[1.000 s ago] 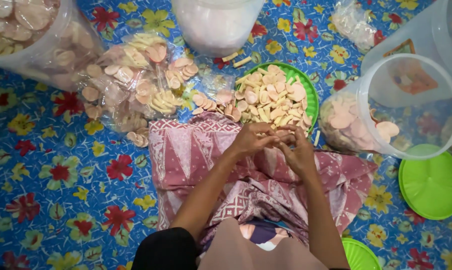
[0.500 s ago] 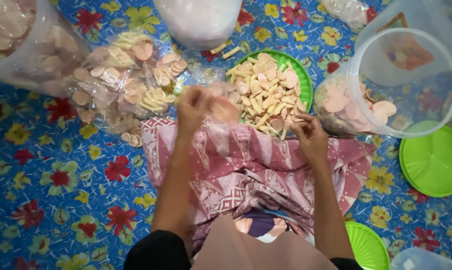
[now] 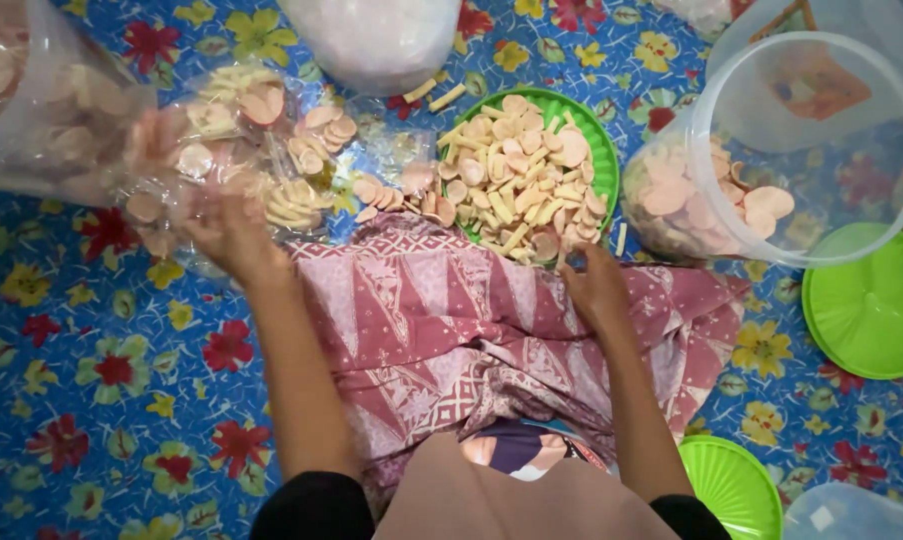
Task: Sorting and packaging small food items from large containers into bags and bins
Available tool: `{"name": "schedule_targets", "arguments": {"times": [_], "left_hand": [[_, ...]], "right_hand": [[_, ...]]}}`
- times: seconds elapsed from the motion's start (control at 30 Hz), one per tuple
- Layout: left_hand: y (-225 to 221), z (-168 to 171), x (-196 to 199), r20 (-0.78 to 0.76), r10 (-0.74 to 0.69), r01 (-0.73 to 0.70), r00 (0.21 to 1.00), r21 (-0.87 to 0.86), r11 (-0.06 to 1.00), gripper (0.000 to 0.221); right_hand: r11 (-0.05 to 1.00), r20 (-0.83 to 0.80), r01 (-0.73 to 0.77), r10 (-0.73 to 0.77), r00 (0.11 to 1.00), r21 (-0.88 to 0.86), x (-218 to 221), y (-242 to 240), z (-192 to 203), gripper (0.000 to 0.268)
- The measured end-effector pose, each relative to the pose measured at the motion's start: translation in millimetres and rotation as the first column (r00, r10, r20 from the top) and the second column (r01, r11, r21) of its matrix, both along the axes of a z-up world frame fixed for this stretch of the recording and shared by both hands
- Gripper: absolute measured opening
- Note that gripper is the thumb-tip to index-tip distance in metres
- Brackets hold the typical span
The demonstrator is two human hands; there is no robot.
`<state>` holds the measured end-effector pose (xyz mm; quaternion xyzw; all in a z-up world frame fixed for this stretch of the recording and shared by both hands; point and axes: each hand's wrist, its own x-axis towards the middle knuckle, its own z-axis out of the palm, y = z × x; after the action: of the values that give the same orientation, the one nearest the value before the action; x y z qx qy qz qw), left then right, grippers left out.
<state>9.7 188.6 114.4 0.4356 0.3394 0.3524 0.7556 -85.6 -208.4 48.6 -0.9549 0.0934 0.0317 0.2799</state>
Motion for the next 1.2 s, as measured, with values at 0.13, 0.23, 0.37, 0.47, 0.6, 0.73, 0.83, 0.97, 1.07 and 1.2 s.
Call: {"name": "schedule_targets", "arguments": {"times": [0.13,0.23,0.37,0.47,0.6,0.73,0.83,0.97,1.07,1.2], "left_hand": [[-68,8,5,-0.048,-0.159,0.164,0.986,0.122,0.979,0.021],[-114,-8,9,-0.105,-0.458,0.467,0.883,0.307,0.829,0.015],[-169,-53,9,0.075,-0.675,0.654,0.734,0.189,0.733,0.014],[-191,-88,6,-0.066,-0.807,0.781,0.587,0.308,0.543,0.011],[-196,-91,5,-0.173,-0.859,0.847,0.482,0.341,0.407,0.015],[-192,-100,14,-0.176,-0.868,0.853,0.465,0.351,0.386,0.015],[-194,-84,11,-0.167,-0.853,0.834,0.495,0.367,0.412,0.014],[-198,-101,16,-0.098,-0.769,0.654,0.632,0.599,0.461,0.020],[-203,-102,12,-0.093,-0.684,0.469,0.724,0.793,0.389,0.016],[-216,-106,0,-0.056,-0.814,0.567,0.578,0.745,0.352,0.011]], "right_hand": [[0.995,0.131,-0.100,0.102,0.986,-0.024,14,-2,-16,0.023],[0.998,0.055,-0.061,0.061,0.997,-0.003,16,-7,-29,0.028],[0.999,-0.083,0.039,-0.040,0.996,-0.008,19,-9,-42,0.033],[0.999,0.078,-0.036,0.034,0.996,0.024,19,-3,-25,0.034],[0.999,0.093,-0.033,0.032,0.995,0.006,19,-10,-46,0.035],[0.997,0.025,-0.066,0.066,0.998,0.037,22,-17,-56,0.022],[0.961,-0.125,0.164,-0.139,0.982,0.221,18,-13,-35,0.021],[0.633,-0.206,0.420,-0.386,0.899,0.651,37,-3,10,0.020],[0.582,-0.160,0.393,-0.410,0.898,0.712,45,9,19,0.021],[0.617,-0.088,0.317,-0.372,0.924,0.720,50,20,1,0.019]]}}
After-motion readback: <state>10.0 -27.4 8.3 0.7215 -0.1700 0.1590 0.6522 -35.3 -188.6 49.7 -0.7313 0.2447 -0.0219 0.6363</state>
